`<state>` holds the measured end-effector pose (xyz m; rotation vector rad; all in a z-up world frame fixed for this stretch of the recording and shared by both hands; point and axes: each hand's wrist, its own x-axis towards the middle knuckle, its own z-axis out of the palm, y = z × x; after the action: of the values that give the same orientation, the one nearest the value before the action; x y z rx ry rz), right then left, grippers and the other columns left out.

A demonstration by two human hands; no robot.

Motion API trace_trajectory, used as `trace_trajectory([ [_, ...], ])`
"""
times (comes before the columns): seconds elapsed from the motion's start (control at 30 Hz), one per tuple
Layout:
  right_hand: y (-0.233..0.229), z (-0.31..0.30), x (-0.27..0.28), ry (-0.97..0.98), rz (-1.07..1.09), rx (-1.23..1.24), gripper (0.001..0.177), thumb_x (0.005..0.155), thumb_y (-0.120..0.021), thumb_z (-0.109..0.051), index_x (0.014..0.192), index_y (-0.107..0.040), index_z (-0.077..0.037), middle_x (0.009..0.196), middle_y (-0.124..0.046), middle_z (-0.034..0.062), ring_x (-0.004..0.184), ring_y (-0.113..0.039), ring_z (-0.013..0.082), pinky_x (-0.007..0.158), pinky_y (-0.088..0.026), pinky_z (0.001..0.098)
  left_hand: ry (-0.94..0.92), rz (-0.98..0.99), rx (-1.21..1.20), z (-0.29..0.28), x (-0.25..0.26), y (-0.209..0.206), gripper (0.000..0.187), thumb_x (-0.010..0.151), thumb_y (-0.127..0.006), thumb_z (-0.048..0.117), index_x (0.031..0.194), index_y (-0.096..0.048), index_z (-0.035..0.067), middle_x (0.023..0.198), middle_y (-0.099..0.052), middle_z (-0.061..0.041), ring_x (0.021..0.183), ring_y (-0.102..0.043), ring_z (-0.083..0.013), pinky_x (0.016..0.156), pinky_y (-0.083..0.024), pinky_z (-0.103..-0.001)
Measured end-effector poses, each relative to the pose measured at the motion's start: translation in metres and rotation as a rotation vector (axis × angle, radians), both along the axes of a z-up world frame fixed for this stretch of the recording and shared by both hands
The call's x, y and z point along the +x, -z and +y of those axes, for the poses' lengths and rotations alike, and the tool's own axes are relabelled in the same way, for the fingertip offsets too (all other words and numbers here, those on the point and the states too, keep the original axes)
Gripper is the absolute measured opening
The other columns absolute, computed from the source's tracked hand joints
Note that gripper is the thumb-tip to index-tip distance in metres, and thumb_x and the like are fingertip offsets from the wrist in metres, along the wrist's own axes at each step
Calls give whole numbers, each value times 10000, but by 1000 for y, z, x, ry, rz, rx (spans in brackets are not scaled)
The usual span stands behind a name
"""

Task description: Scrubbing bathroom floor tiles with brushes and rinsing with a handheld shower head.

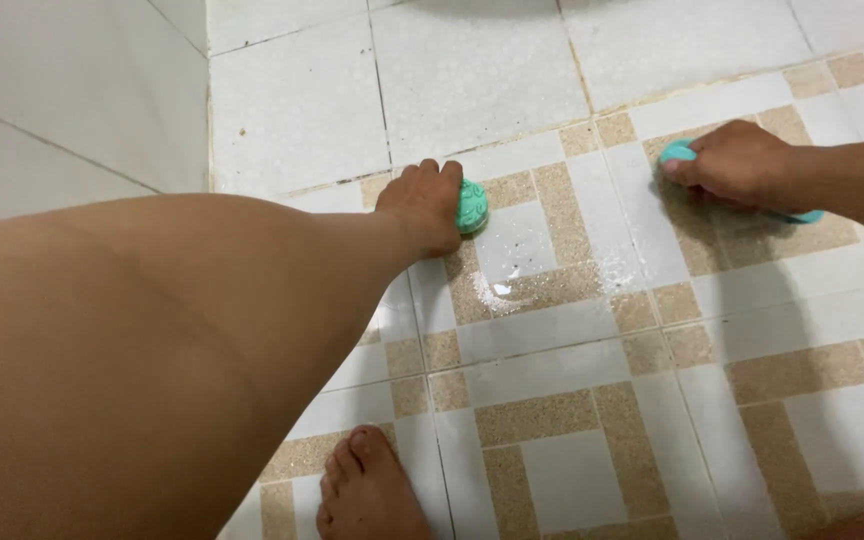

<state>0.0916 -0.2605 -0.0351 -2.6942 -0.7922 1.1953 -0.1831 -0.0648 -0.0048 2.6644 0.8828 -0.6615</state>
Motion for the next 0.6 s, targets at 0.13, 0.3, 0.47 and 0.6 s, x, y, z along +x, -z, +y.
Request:
trace_trajectory([
  [0.13, -1, 0, -15, 124, -20, 6, 471, 1067, -550, -444, 1026, -654, 14, 946, -649, 201, 762, -564, 293, 732, -502, 494, 22, 7, -34, 4, 7, 3, 684, 830, -790, 159, 1419, -446, 100, 1367, -486, -172, 1317, -483, -332, 1088, -477, -421],
  [0.3, 11, 47, -107, -117, 335, 182, 388, 962, -600, -394, 958, -712, -22, 888, -690, 151, 781, -593, 236, 772, -510, 439, 36, 18, -22, 9, 7, 6, 658, 800, -807, 147, 1397, -530, 154, 1346, -542, -143, 1290, -540, -315, 1069, -494, -403],
  [0.47, 6, 26, -80, -146, 109, 138, 374, 1021, -538, -444, 1068, -694, -107, 969, -650, 142, 841, -604, 237, 814, -510, 454, 70, -15, 30, 11, 3, 16, 528, 791, -803, 152, 1291, -632, 137, 1289, -608, -136, 1234, -598, -304, 1027, -525, -391],
  [0.6, 21, -32, 30, 356, -182, 156, 385, 1096, -555, -384, 1048, -634, -10, 850, -646, 179, 623, -590, 264, 551, -512, 424, 24, -16, 23, 1, 7, -1, 549, 753, -842, 175, 1263, -642, 142, 1280, -617, -123, 1210, -612, -297, 991, -544, -395],
])
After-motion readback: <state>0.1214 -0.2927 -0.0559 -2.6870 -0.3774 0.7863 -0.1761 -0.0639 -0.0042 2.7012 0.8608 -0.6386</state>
